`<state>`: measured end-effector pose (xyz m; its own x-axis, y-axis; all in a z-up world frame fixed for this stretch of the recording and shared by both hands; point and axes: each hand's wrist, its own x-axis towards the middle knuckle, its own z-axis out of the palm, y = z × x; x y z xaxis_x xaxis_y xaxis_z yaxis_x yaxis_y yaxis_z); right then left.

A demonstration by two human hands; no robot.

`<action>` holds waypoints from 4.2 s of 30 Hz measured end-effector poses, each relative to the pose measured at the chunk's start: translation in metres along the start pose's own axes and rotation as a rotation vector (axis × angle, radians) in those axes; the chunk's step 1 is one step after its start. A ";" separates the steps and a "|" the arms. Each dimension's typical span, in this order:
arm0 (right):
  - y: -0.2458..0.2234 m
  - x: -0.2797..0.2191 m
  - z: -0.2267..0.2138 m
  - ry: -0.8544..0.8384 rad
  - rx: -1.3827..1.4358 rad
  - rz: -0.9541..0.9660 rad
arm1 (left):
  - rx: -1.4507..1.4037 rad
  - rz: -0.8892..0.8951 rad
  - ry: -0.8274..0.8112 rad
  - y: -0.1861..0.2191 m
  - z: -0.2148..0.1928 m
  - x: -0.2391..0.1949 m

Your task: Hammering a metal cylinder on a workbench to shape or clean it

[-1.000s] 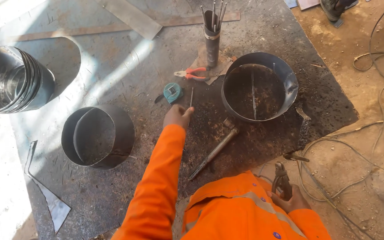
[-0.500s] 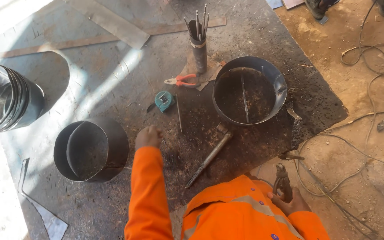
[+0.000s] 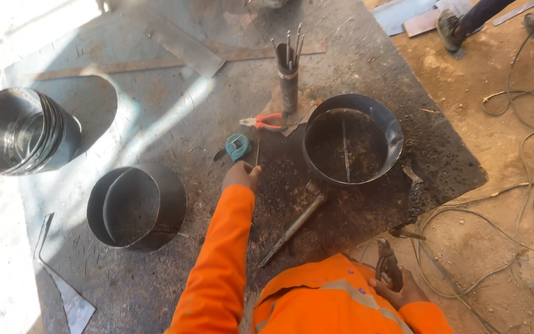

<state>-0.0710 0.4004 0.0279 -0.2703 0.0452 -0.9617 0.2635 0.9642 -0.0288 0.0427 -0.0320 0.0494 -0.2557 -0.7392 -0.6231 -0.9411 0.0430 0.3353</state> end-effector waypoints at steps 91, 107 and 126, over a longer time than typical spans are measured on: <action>0.050 -0.004 -0.025 0.300 0.771 -0.761 | -1.386 0.053 -0.760 0.113 0.074 -0.193; 0.031 -0.094 -0.089 0.467 0.761 -0.976 | 0.344 1.142 0.160 0.077 0.072 -0.170; 0.053 -0.074 -0.101 0.487 0.486 -0.918 | 0.532 1.285 0.157 0.061 0.056 -0.157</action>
<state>-0.1309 0.4748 0.1252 -0.8471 -0.4247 -0.3194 0.0829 0.4882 -0.8688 0.0131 0.1245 0.1278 -0.9985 -0.0542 0.0075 -0.0500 0.9596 0.2770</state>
